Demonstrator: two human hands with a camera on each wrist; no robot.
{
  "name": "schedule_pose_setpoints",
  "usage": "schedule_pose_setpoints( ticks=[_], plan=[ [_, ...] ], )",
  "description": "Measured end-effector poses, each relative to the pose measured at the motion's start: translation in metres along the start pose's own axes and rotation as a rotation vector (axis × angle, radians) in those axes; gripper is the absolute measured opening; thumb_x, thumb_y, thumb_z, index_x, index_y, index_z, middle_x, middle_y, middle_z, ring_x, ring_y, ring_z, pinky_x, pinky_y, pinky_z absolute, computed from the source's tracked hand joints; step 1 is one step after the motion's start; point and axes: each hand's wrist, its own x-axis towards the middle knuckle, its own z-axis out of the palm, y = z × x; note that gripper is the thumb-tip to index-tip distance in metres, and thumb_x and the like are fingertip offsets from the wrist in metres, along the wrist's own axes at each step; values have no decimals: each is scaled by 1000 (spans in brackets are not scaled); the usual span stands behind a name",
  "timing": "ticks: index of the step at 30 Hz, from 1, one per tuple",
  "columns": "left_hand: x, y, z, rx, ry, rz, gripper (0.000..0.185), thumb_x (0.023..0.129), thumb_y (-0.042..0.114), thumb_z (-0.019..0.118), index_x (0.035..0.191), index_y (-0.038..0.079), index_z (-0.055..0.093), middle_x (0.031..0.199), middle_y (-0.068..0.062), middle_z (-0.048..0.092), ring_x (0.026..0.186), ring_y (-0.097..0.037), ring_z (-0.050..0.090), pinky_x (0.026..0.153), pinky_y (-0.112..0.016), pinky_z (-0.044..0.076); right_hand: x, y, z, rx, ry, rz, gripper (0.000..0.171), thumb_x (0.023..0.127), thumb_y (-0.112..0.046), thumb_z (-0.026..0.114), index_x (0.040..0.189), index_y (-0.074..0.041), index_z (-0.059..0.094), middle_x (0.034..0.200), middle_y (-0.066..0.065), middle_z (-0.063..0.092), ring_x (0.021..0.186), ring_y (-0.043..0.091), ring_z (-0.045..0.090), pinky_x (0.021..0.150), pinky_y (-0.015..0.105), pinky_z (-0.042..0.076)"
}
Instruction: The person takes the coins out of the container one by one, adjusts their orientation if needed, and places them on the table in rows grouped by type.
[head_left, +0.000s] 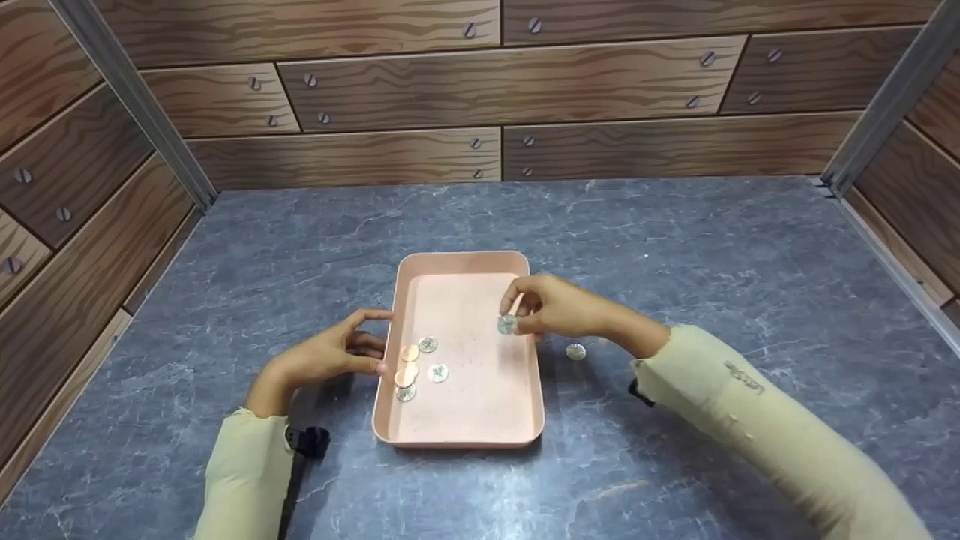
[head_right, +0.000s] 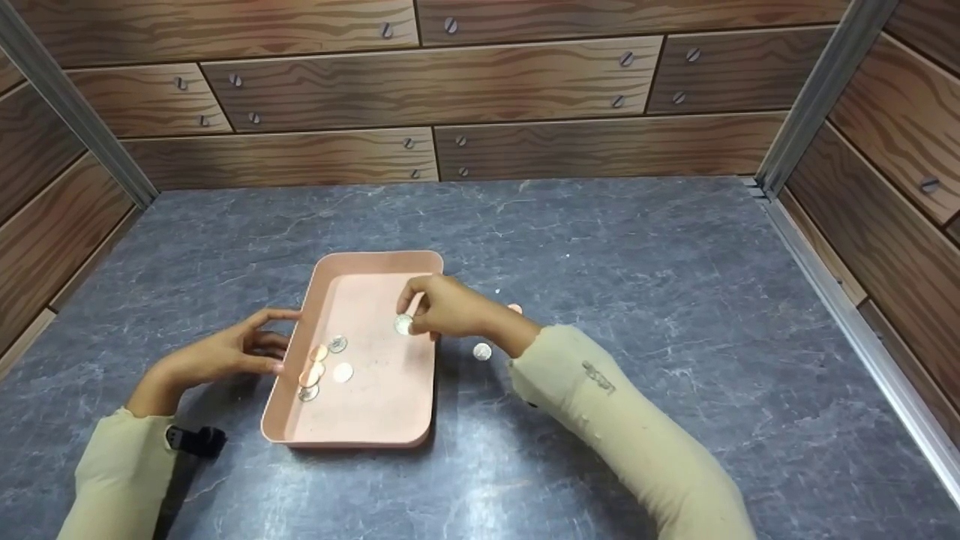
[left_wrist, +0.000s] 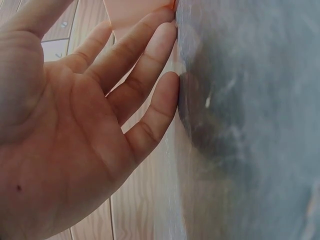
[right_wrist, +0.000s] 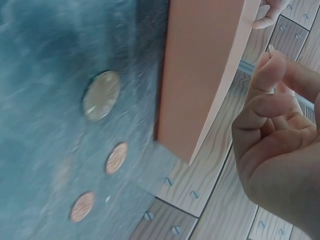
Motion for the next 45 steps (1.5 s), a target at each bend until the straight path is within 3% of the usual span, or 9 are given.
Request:
schedule_pose_setpoints(
  ticks=[16, 29, 38, 45],
  plan=[
    [0, 1, 1, 7, 7, -7, 81, 85, 21, 75, 148, 11, 25, 130, -27, 57, 122, -35, 56, 100, -37, 48, -37, 28, -19, 98, 8, 87, 27, 83, 3, 64, 109, 8, 58, 76, 2, 63, 62, 9, 59, 59, 25, 53],
    [0, 0, 1, 7, 5, -1, 80, 85, 20, 74, 148, 10, 25, 130, -27, 57, 122, -35, 56, 96, -33, 50, -64, 61, -31, 100, 35, 173, 33, 82, 0, 67, 111, 9, 56, 74, 3, 63, 58, 7, 55, 55, 22, 50],
    [-2, 1, 0, 17, 4, 0, 79, 86, 19, 74, 148, 10, 25, 129, -26, 57, 122, -34, 56, 97, -34, 50, -74, 74, -34, 85, 40, 276, 33, 81, -4, 69, 110, 6, 57, 69, -3, 61, 57, 8, 54, 49, 21, 43],
    [-1, 0, 0, 20, 3, 10, 79, 86, 20, 73, 148, 10, 25, 129, -27, 58, 121, -35, 56, 97, -35, 49, -74, 78, -34, 74, 38, 285, 30, 79, 0, 66, 107, 7, 58, 66, -5, 59, 55, 5, 53, 49, 19, 42]
  ],
)
